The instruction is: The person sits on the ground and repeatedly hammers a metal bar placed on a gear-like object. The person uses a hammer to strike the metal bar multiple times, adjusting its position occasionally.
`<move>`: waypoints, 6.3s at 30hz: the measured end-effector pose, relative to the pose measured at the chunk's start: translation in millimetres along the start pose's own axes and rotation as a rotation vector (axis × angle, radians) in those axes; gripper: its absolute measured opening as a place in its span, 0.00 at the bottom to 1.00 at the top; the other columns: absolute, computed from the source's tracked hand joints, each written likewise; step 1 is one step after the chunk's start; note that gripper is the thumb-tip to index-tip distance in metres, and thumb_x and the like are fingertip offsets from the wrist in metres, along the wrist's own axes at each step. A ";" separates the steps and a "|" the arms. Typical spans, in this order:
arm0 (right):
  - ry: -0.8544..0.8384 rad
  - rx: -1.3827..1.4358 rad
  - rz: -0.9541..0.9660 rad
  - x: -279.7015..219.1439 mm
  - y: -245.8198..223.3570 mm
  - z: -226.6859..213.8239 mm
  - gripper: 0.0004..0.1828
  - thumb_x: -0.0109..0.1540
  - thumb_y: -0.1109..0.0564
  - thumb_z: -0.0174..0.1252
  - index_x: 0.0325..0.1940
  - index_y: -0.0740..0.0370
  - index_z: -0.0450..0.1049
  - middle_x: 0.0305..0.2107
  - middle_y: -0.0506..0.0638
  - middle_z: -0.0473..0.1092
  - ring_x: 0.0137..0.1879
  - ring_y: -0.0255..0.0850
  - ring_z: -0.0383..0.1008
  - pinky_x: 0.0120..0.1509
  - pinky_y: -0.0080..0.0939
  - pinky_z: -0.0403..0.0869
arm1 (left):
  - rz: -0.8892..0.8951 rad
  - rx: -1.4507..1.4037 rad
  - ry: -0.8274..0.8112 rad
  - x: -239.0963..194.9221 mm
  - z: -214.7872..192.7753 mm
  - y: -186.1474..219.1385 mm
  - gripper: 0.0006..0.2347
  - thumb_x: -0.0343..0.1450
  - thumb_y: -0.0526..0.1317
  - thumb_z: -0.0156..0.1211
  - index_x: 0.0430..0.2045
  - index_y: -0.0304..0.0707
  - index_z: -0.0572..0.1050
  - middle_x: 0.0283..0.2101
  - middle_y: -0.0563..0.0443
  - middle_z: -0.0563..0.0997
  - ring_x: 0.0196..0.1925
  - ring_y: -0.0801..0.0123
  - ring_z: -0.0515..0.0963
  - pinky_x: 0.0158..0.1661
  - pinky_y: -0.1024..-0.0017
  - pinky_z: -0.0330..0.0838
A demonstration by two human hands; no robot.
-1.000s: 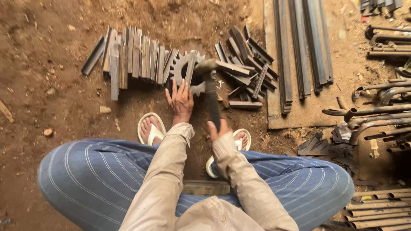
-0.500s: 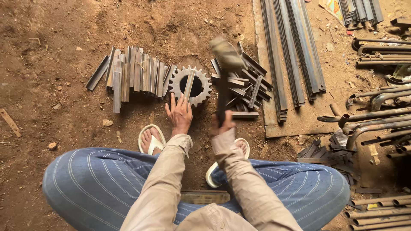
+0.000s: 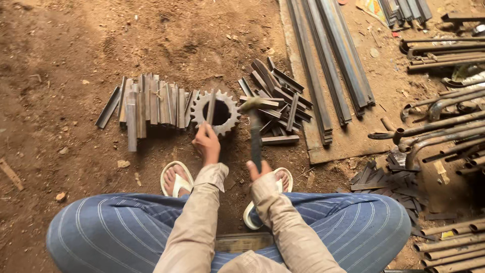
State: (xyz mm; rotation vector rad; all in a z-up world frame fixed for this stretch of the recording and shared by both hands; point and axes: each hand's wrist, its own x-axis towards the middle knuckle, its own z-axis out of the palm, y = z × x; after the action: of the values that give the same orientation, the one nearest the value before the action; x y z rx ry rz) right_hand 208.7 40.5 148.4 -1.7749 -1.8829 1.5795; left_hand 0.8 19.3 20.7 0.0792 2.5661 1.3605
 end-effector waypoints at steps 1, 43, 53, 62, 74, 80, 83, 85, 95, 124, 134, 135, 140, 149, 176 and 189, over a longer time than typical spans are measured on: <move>0.030 -0.157 -0.129 8.8 10.5 6.7 0.20 0.67 0.42 0.60 0.54 0.57 0.68 0.25 0.55 0.71 0.28 0.45 0.71 0.33 0.47 0.68 | -0.215 -0.049 -0.067 5.1 -0.1 10.2 0.17 0.82 0.50 0.51 0.47 0.35 0.83 0.49 0.39 0.85 0.54 0.49 0.84 0.54 0.58 0.74; -0.096 -0.501 -0.044 31.8 39.9 6.8 0.48 0.61 0.45 0.61 0.79 0.29 0.42 0.44 0.64 0.77 0.45 0.56 0.80 0.69 0.55 0.63 | -0.230 0.142 0.013 190.7 -40.7 -63.9 0.06 0.70 0.36 0.64 0.36 0.36 0.84 0.45 0.37 0.84 0.47 0.51 0.82 0.50 0.59 0.74; -0.051 -0.298 -0.327 32.7 52.7 21.2 0.45 0.62 0.47 0.62 0.79 0.37 0.47 0.31 0.61 0.75 0.31 0.56 0.78 0.35 0.53 0.72 | 0.135 -0.144 0.029 69.5 -24.3 -36.6 0.08 0.72 0.37 0.63 0.40 0.32 0.74 0.40 0.35 0.82 0.45 0.42 0.80 0.47 0.55 0.73; -0.079 -0.086 -0.480 60.2 83.6 33.1 0.46 0.59 0.48 0.64 0.77 0.51 0.50 0.48 0.64 0.73 0.50 0.56 0.77 0.54 0.50 0.73 | -0.069 0.342 -0.293 -8.6 -0.1 -73.7 0.27 0.61 0.40 0.68 0.53 0.30 0.68 0.46 0.27 0.80 0.52 0.36 0.78 0.51 0.50 0.73; -0.076 -0.027 -0.209 -32.3 -24.1 1.2 0.22 0.64 0.40 0.56 0.47 0.62 0.72 0.23 0.55 0.72 0.27 0.42 0.73 0.31 0.45 0.71 | -0.127 0.237 -0.333 -34.5 -17.2 -48.2 0.26 0.70 0.60 0.58 0.47 0.32 0.73 0.47 0.26 0.81 0.52 0.33 0.79 0.52 0.46 0.72; -0.021 0.336 -0.816 -53.5 -55.1 -2.5 0.21 0.71 0.43 0.55 0.47 0.65 0.63 0.25 0.52 0.70 0.29 0.38 0.72 0.32 0.40 0.72 | -0.221 0.238 -0.390 -60.1 -35.8 -52.7 0.27 0.69 0.61 0.58 0.48 0.34 0.75 0.49 0.27 0.80 0.54 0.35 0.78 0.54 0.47 0.71; 0.062 0.185 -0.670 -55.5 -48.3 13.2 0.22 0.68 0.41 0.53 0.48 0.62 0.60 0.23 0.54 0.71 0.25 0.40 0.74 0.26 0.41 0.76 | -0.256 0.257 -0.402 -59.5 -31.2 -62.6 0.26 0.69 0.60 0.56 0.49 0.36 0.75 0.50 0.29 0.80 0.55 0.36 0.78 0.54 0.45 0.71; -0.086 -0.124 -0.348 -57.8 -43.6 15.1 0.22 0.69 0.41 0.52 0.55 0.59 0.60 0.24 0.56 0.72 0.26 0.43 0.75 0.28 0.45 0.73 | -0.247 0.265 -0.381 -60.5 -22.1 -70.0 0.24 0.71 0.58 0.55 0.48 0.36 0.76 0.51 0.29 0.80 0.55 0.35 0.78 0.54 0.44 0.71; -0.040 0.023 -0.795 -77.2 -88.2 -32.0 0.19 0.69 0.41 0.51 0.50 0.59 0.69 0.22 0.50 0.72 0.23 0.35 0.71 0.22 0.37 0.70 | -0.009 0.220 -0.273 -55.5 -12.4 -81.8 0.26 0.65 0.54 0.68 0.40 0.24 0.71 0.41 0.22 0.80 0.46 0.31 0.80 0.48 0.47 0.74; -0.154 0.502 -0.919 -38.8 -56.5 -24.5 0.23 0.73 0.43 0.57 0.62 0.59 0.60 0.33 0.55 0.72 0.34 0.40 0.76 0.35 0.37 0.78 | -0.166 0.030 -0.354 -40.5 -14.0 -59.4 0.30 0.63 0.62 0.63 0.42 0.28 0.79 0.43 0.26 0.82 0.49 0.38 0.82 0.50 0.51 0.75; -0.180 -0.231 -0.101 -64.2 -27.3 -14.9 0.22 0.65 0.42 0.59 0.52 0.62 0.71 0.22 0.50 0.72 0.23 0.38 0.71 0.26 0.39 0.69 | -0.249 0.167 -0.435 -28.1 -8.1 -74.0 0.29 0.67 0.61 0.60 0.46 0.31 0.79 0.50 0.29 0.81 0.55 0.38 0.79 0.55 0.50 0.71; -0.148 -0.121 -0.123 -68.9 -33.5 -16.1 0.21 0.63 0.44 0.60 0.48 0.63 0.72 0.21 0.50 0.71 0.22 0.38 0.70 0.24 0.39 0.68 | -0.245 0.179 -0.437 -19.4 -13.0 -73.4 0.29 0.66 0.61 0.60 0.46 0.30 0.79 0.51 0.29 0.81 0.56 0.38 0.79 0.56 0.50 0.71; -0.053 0.257 -0.617 -75.1 -65.5 -37.1 0.22 0.66 0.41 0.58 0.43 0.63 0.68 0.23 0.47 0.72 0.23 0.34 0.73 0.24 0.35 0.73 | -0.247 0.174 -0.427 -22.2 -14.4 -75.4 0.29 0.67 0.60 0.61 0.48 0.29 0.78 0.52 0.27 0.80 0.58 0.37 0.78 0.57 0.50 0.71; -0.122 0.135 -0.762 -34.5 -50.3 -7.8 0.19 0.70 0.40 0.53 0.50 0.57 0.66 0.26 0.47 0.70 0.25 0.36 0.71 0.26 0.39 0.71 | -0.250 0.178 -0.421 -21.3 -19.7 -70.5 0.27 0.67 0.58 0.61 0.46 0.29 0.79 0.50 0.27 0.80 0.56 0.37 0.79 0.56 0.50 0.71; -0.060 -0.421 -0.296 11.2 36.2 3.6 0.26 0.68 0.37 0.58 0.49 0.65 0.71 0.22 0.56 0.72 0.28 0.45 0.72 0.36 0.45 0.67 | 0.175 -1.012 -0.890 12.7 -170.0 80.4 0.26 0.77 0.52 0.60 0.60 0.25 0.68 0.36 0.39 0.80 0.33 0.57 0.78 0.36 0.58 0.73; -0.115 0.410 -0.586 -80.3 -38.8 -28.6 0.24 0.67 0.39 0.55 0.51 0.61 0.62 0.26 0.45 0.69 0.28 0.32 0.72 0.29 0.35 0.74 | 0.072 0.229 -0.280 -43.3 -16.3 -80.0 0.20 0.70 0.55 0.62 0.41 0.33 0.76 0.36 0.27 0.82 0.41 0.32 0.81 0.43 0.45 0.73</move>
State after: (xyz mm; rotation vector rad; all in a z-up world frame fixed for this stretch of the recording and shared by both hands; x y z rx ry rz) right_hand 227.0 3.1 232.3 -0.8800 -1.7306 1.6814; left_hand 44.0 -46.0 -28.4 0.3770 2.4855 0.9910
